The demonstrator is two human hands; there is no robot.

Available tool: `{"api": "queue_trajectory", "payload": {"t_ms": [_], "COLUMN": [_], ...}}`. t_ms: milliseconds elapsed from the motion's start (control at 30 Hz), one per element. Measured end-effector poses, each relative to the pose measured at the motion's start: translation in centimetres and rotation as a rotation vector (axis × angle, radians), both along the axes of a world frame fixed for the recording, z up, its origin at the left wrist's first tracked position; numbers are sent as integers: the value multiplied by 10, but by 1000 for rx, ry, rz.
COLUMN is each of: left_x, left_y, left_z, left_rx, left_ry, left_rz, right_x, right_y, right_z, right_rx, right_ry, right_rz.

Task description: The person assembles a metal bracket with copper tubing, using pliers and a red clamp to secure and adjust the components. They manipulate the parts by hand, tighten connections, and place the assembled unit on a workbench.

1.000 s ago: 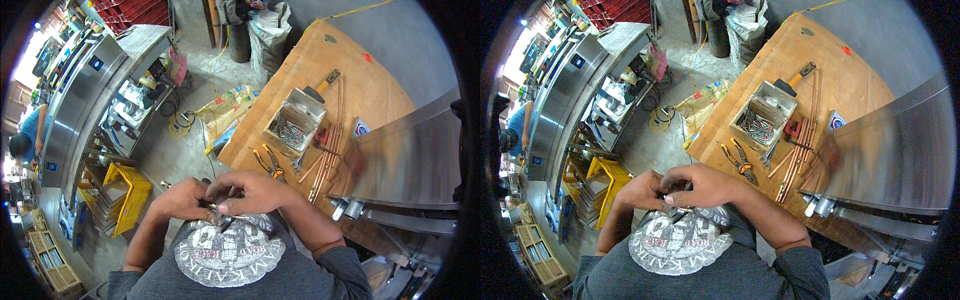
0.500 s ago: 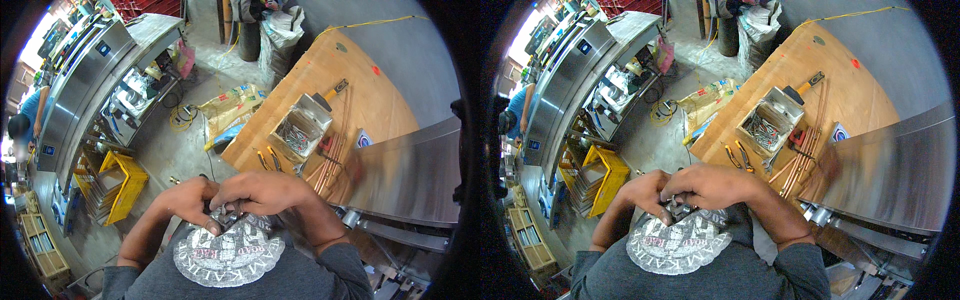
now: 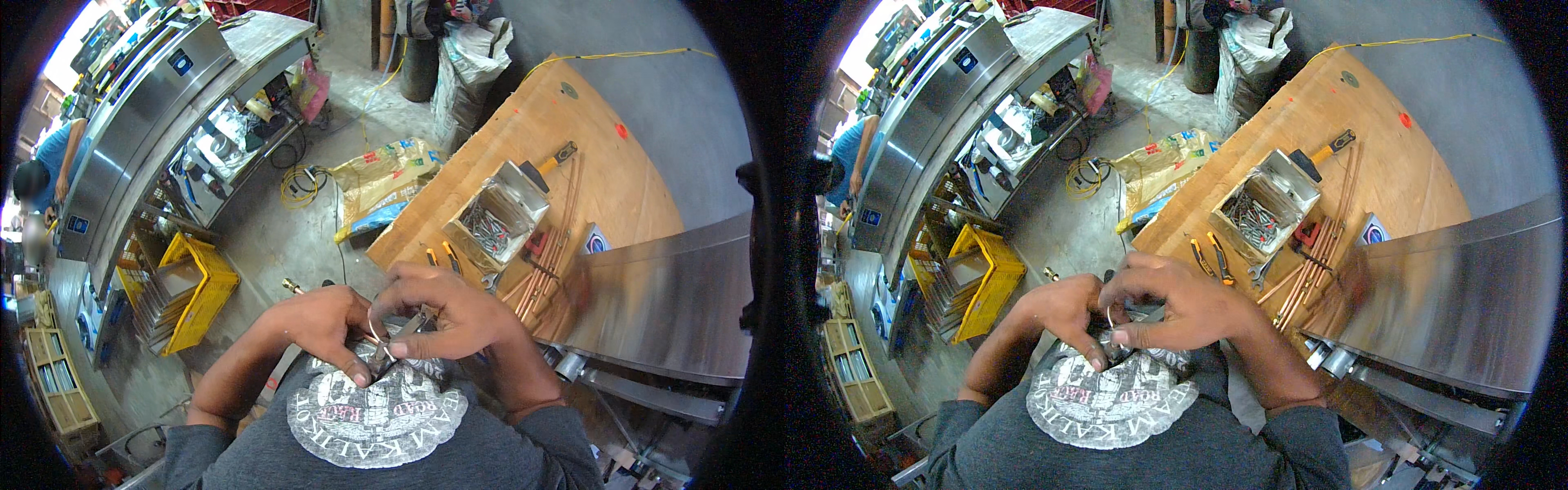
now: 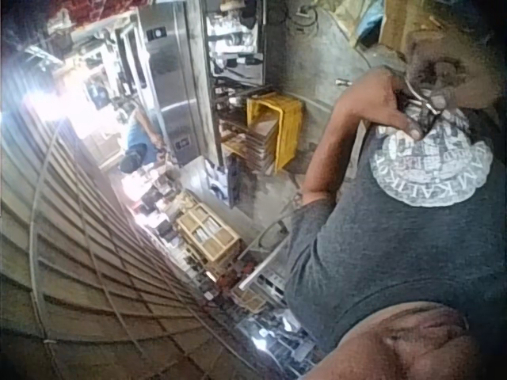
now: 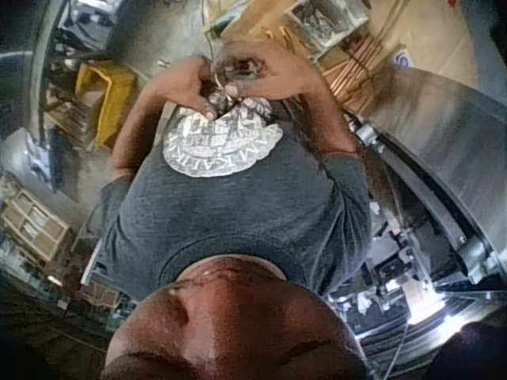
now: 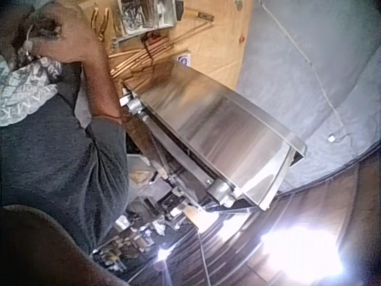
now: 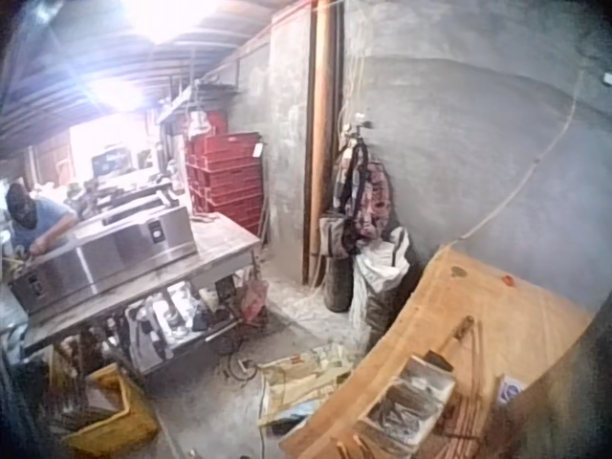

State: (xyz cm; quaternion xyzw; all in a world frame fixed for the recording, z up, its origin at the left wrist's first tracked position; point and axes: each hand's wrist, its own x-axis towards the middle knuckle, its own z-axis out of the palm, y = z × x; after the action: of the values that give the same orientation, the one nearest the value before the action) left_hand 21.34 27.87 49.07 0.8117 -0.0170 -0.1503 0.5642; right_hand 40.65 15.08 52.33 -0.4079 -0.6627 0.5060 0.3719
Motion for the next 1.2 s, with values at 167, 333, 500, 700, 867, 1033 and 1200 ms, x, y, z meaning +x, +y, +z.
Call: {"api": "queue_trajectory", "payload": {"t_ms": [167,333,500,700,867,1033,1200], "left_x": [3,6,7,7,7,9,8], "left_y": [0,2,2,6,4,5,3], "left_z": [-4,-5,-3,1,-6,8,8], "left_rx": [-24,-36,-133,-36,-33,3,7], "left_ry": [13,-16,-29,0,-72,31,84], "left_rz": [-43,-90,-89,-105,-104,-101,-70], "right_x": [-14,-12,0,-9,-3,1,-1], "right_y": [-6,-4,-2,-4,3,6,2], "right_z": [6,3,-7,15,17,9,33], "right_rx": [-64,145,159,55,140,331,-77], "right_ry": [-170,22,240,-166,-253,34,-339], "right_rz": [-35,109,246,67,323,229,20]}}
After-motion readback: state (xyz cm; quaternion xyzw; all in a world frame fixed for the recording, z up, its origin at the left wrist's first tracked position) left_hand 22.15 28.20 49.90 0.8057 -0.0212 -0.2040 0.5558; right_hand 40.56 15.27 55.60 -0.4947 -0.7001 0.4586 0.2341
